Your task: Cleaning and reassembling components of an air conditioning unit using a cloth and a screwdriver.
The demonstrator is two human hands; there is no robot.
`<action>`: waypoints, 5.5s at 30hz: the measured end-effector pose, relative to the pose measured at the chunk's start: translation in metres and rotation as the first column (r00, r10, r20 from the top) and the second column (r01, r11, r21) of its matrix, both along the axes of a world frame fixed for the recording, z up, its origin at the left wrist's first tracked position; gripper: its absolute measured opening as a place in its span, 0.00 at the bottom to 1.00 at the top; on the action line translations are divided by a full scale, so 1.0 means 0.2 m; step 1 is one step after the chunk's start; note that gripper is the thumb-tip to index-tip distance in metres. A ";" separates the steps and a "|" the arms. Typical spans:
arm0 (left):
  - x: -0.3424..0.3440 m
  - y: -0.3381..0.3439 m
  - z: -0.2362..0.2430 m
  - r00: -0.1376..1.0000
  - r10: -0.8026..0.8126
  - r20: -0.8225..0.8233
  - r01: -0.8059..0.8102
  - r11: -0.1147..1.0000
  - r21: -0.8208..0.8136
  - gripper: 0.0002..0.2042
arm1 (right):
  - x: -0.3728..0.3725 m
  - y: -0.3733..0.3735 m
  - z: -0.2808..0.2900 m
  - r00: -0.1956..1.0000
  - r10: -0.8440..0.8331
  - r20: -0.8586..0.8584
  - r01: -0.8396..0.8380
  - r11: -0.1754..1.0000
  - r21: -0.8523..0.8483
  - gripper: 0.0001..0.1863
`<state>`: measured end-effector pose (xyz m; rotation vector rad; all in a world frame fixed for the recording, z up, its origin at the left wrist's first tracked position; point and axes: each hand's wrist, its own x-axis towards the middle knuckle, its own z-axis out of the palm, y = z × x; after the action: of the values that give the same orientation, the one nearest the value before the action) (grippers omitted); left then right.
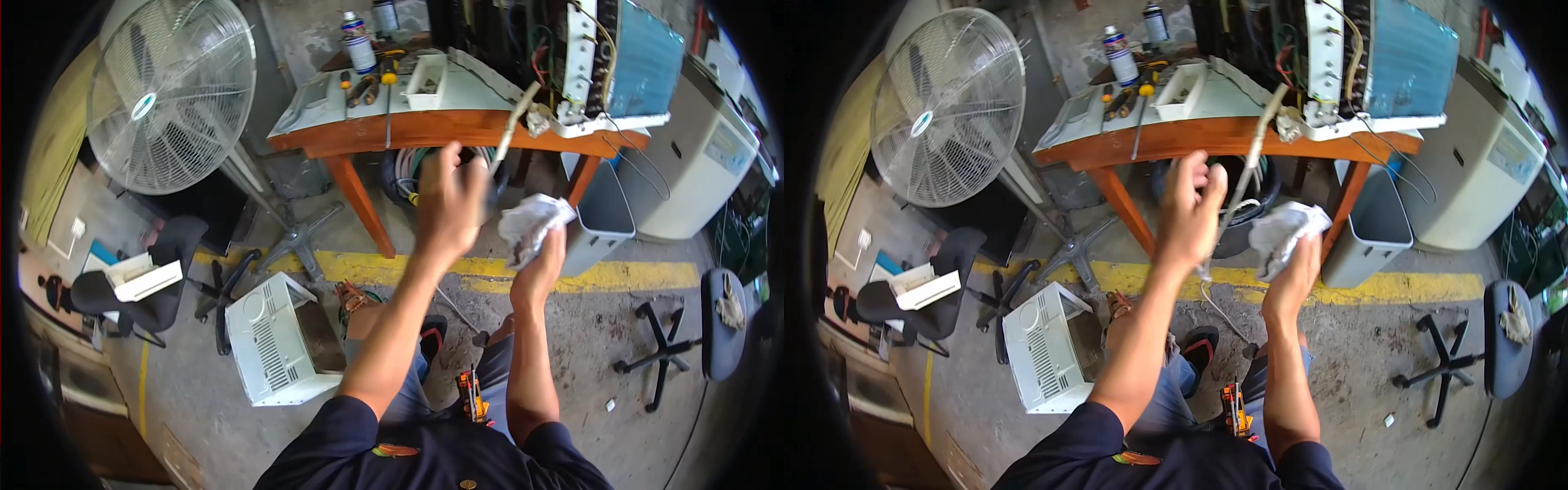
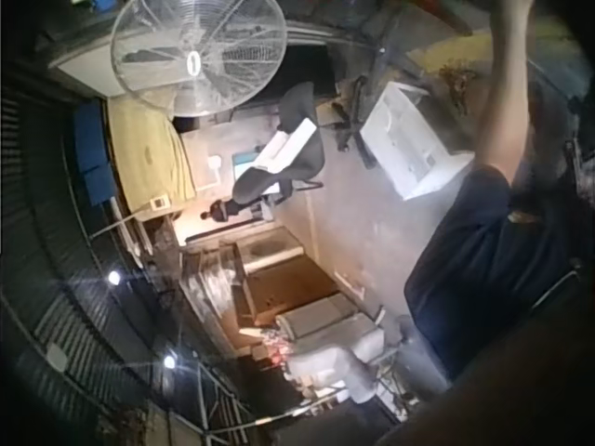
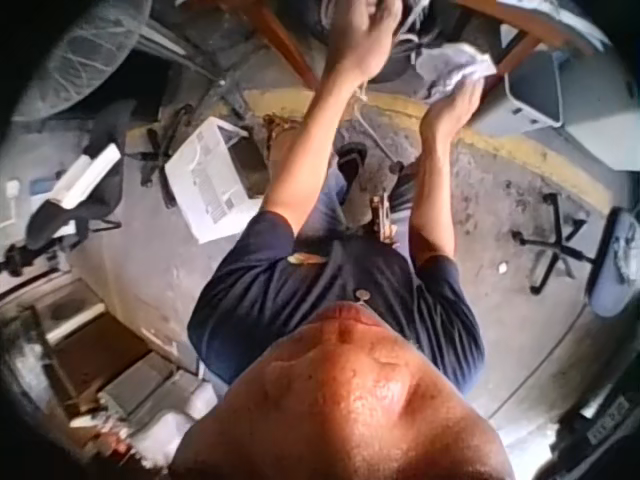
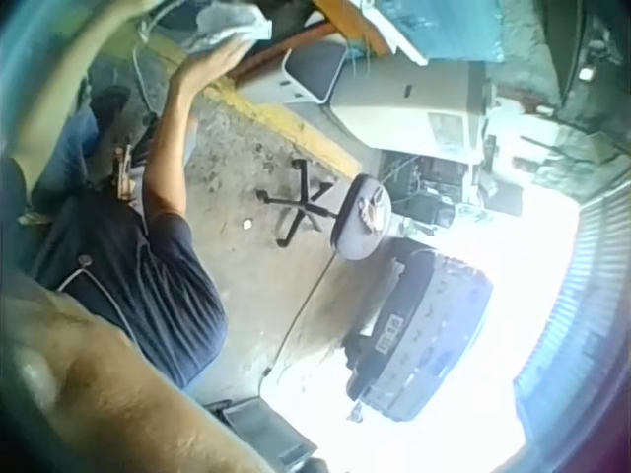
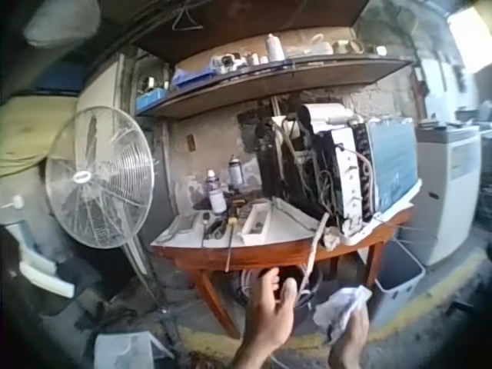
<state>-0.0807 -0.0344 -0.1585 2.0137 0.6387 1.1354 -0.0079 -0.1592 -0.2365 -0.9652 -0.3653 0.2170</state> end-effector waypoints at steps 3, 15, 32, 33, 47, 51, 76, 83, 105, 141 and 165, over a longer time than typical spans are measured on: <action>-0.16 -0.21 -0.19 0.955 -0.238 0.179 0.282 0.916 -0.286 0.23 | -0.22 0.01 0.15 0.952 0.172 0.254 -0.122 0.972 -0.201 0.25; -1.71 -0.08 -0.68 0.647 0.732 0.215 -0.441 0.589 -0.677 0.21 | -0.18 -0.35 -0.33 0.601 0.795 0.080 -0.472 0.434 -0.768 0.19; -1.26 0.43 -0.34 0.630 0.776 -0.035 -0.723 0.603 0.337 0.09 | 0.21 -0.81 -1.09 0.668 0.678 0.306 0.109 0.318 -0.942 0.12; -1.16 0.49 -0.21 0.697 0.712 0.087 -0.693 0.637 0.338 0.09 | 0.20 -0.84 -1.12 0.739 0.632 0.235 0.089 0.254 -0.963 0.12; 0.12 1.06 0.78 0.846 0.374 -0.380 -0.221 0.894 0.389 0.20 | -0.01 -1.02 -1.18 0.802 0.405 0.440 0.381 0.221 -0.898 0.11; 0.31 0.98 0.78 0.641 0.332 -0.692 -0.037 0.914 0.404 0.17 | -0.04 -1.04 -1.16 0.805 0.387 0.450 0.397 0.213 -0.893 0.11; -0.33 -0.30 0.19 0.950 -0.219 -0.221 0.125 0.919 -0.375 0.11 | -0.13 -0.80 -0.44 0.765 0.627 -0.146 -0.641 0.721 -0.265 0.20; -0.37 -0.65 -0.19 0.966 -0.242 -0.094 0.158 0.832 -0.531 0.09 | -0.29 -0.77 -0.18 0.567 0.748 -0.345 -0.668 0.663 0.338 0.35; -0.37 -0.73 -0.35 0.892 -0.449 -0.049 0.337 0.734 -0.590 0.05 | -0.27 -0.93 -0.42 0.520 0.789 -0.328 -0.543 0.602 0.586 0.36; -0.42 -0.78 -0.32 0.686 -0.484 -0.544 0.694 0.660 0.288 0.12 | -0.29 -0.93 -0.55 0.552 0.757 -0.351 -0.513 0.640 0.572 0.37; -0.38 -0.71 -0.34 0.593 -0.413 -0.691 0.718 0.659 0.223 0.09 | -0.34 -0.91 -0.56 0.587 0.707 -0.394 -0.608 0.707 0.361 0.31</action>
<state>-0.1565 -0.1766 -0.2274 2.7551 -0.1214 0.2235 -0.0760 -0.3412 -0.3477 -0.5004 -0.2319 1.1020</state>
